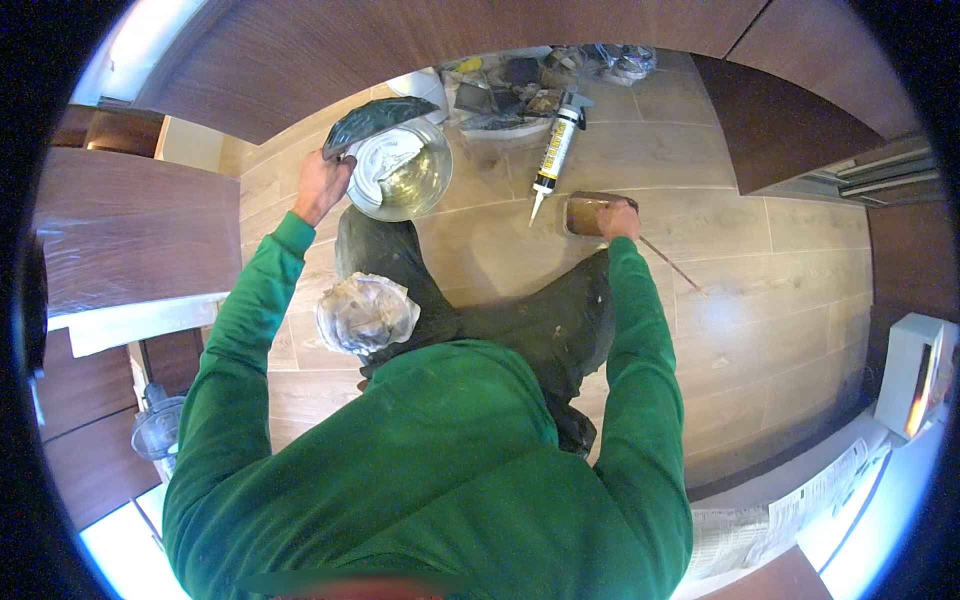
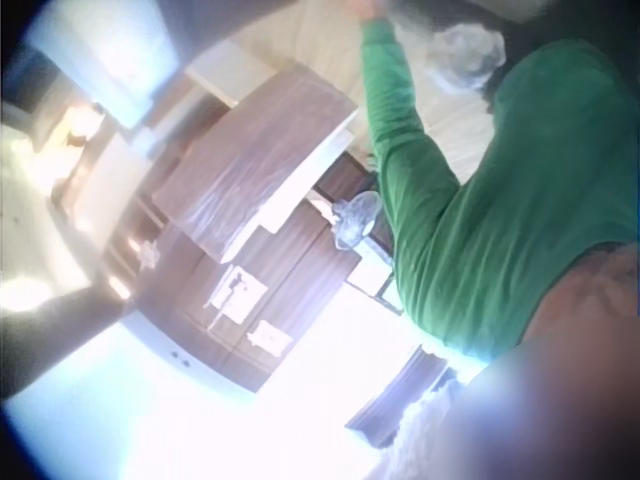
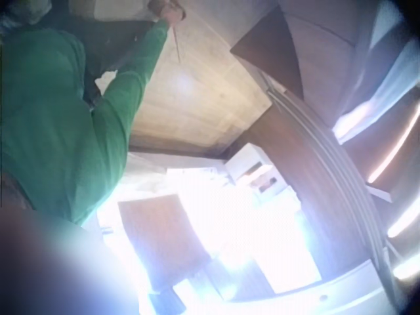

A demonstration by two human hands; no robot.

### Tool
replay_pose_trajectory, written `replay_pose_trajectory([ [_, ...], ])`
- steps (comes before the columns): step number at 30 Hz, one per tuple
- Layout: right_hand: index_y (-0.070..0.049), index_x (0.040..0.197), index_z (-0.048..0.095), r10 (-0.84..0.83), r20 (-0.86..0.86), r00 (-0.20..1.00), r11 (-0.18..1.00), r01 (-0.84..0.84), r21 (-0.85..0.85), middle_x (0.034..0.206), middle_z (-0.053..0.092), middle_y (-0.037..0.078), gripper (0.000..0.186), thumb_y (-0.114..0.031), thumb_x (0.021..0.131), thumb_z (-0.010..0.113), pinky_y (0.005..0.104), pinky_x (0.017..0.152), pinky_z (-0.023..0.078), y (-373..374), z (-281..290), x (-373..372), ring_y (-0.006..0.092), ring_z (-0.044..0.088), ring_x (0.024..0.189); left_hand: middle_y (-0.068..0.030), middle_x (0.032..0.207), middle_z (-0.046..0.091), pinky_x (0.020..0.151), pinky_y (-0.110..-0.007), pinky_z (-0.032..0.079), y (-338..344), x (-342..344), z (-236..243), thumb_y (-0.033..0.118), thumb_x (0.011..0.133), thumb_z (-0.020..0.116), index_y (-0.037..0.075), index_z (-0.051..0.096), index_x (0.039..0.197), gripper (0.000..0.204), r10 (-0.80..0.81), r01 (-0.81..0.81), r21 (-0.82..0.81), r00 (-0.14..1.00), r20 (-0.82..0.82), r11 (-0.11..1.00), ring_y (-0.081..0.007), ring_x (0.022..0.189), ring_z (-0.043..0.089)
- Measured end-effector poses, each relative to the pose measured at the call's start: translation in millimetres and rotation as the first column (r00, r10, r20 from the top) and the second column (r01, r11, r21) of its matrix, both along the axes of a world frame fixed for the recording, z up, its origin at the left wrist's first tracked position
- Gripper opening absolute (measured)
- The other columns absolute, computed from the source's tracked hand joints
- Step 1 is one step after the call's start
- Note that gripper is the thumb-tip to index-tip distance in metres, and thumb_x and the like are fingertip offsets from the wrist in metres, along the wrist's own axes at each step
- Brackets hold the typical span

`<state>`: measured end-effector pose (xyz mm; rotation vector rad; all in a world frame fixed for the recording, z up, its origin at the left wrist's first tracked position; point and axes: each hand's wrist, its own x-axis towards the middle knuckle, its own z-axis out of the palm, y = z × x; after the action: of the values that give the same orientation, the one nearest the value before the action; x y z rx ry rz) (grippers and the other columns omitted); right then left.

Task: The person scrapes a wooden surface with a putty knife and wipes it with a cloth. Then the person sits on the floor, opens a paint can, pours paint into a tray, and stirs it with a brush.

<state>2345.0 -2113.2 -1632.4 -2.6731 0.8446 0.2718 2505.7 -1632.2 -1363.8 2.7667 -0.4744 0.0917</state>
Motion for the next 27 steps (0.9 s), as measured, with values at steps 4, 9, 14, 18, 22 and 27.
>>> replay_pose_trajectory([
  [4, 0.002, 0.103, 0.068, -0.082, -0.025, 0.996, 0.996, 0.083, 0.013, 0.105, 0.069, 0.026, 0.057, -0.051, 0.088, 0.053, 0.0484, 0.088, 0.053, 11.6, 8.3, 5.2, 0.041, 0.066, 0.101, -0.0298, 0.072, 0.062, 0.066, -0.052, 0.05, 12.4, 24.7, -29.7, 0.022, 0.077, 0.063, -0.004, 0.066, 0.077, 0.026, -0.023, 0.028, -0.138, 0.999, 0.035, 0.99, -0.0475, 0.07, 0.062],
  [9, -0.005, 0.102, 0.071, -0.108, -0.037, 0.993, 0.989, 0.112, 0.094, 0.108, 0.069, 0.022, 0.046, -0.045, 0.087, 0.054, 0.0461, 0.091, 0.052, 16.3, -2.8, 11.8, 0.0393, 0.065, 0.104, -0.0279, 0.067, 0.061, 0.062, -0.05, 0.05, 25.2, 57.0, -62.3, 0.022, 0.076, 0.065, -0.006, 0.063, 0.069, 0.029, 0.039, -0.047, -0.088, 0.996, -0.083, 0.995, -0.0447, 0.066, 0.063],
  [14, -0.01, 0.101, 0.074, 0.079, 0.005, 0.997, 0.995, -0.08, 0.052, 0.113, 0.068, 0.017, 0.038, -0.039, 0.087, 0.053, 0.0443, 0.092, 0.052, 12.8, -3.3, 3.6, 0.0364, 0.064, 0.106, -0.0229, 0.066, 0.067, 0.06, -0.042, 0.054, 24.0, 76.5, -93.5, 0.022, 0.08, 0.067, -0.008, 0.063, 0.065, 0.034, 0.115, -0.169, -0.138, 0.936, -0.333, 0.976, -0.0336, 0.06, 0.069],
  [18, -0.006, 0.103, 0.072, 0.085, -0.025, 0.996, 0.996, -0.085, 0.019, 0.111, 0.068, 0.019, 0.044, -0.042, 0.088, 0.052, 0.0446, 0.092, 0.052, 17.4, 20.1, -2.1, 0.0362, 0.065, 0.105, -0.0183, 0.064, 0.069, 0.057, -0.036, 0.055, 9.3, 81.4, -113.9, 0.022, 0.083, 0.068, -0.008, 0.066, 0.071, 0.033, 0.201, -0.338, -0.225, 0.858, -0.473, 0.914, -0.0247, 0.058, 0.071],
  [22, -0.006, 0.105, 0.071, 0.018, 0.005, 1.0, 0.998, -0.019, 0.057, 0.111, 0.069, 0.02, 0.051, -0.049, 0.089, 0.052, 0.0456, 0.092, 0.052, 22.1, 37.5, -2.8, 0.0365, 0.066, 0.103, -0.017, 0.064, 0.07, 0.053, -0.034, 0.054, -2.6, 76.0, -123.1, 0.021, 0.084, 0.07, -0.009, 0.067, 0.085, 0.03, 0.207, -0.379, -0.235, 0.82, -0.534, 0.895, -0.023, 0.058, 0.071],
  [27, -0.007, 0.105, 0.071, 0.1, -0.063, 0.993, 0.983, -0.089, 0.157, 0.112, 0.068, 0.021, 0.05, -0.05, 0.09, 0.052, 0.0464, 0.091, 0.052, 1.3, 24.5, -2.6, 0.0354, 0.064, 0.107, -0.0158, 0.068, 0.069, 0.047, -0.034, 0.051, -8.0, 69.4, -128.4, 0.021, 0.085, 0.071, -0.009, 0.066, 0.096, 0.032, 0.207, -0.414, -0.274, 0.803, -0.559, 0.868, -0.0245, 0.056, 0.071],
])
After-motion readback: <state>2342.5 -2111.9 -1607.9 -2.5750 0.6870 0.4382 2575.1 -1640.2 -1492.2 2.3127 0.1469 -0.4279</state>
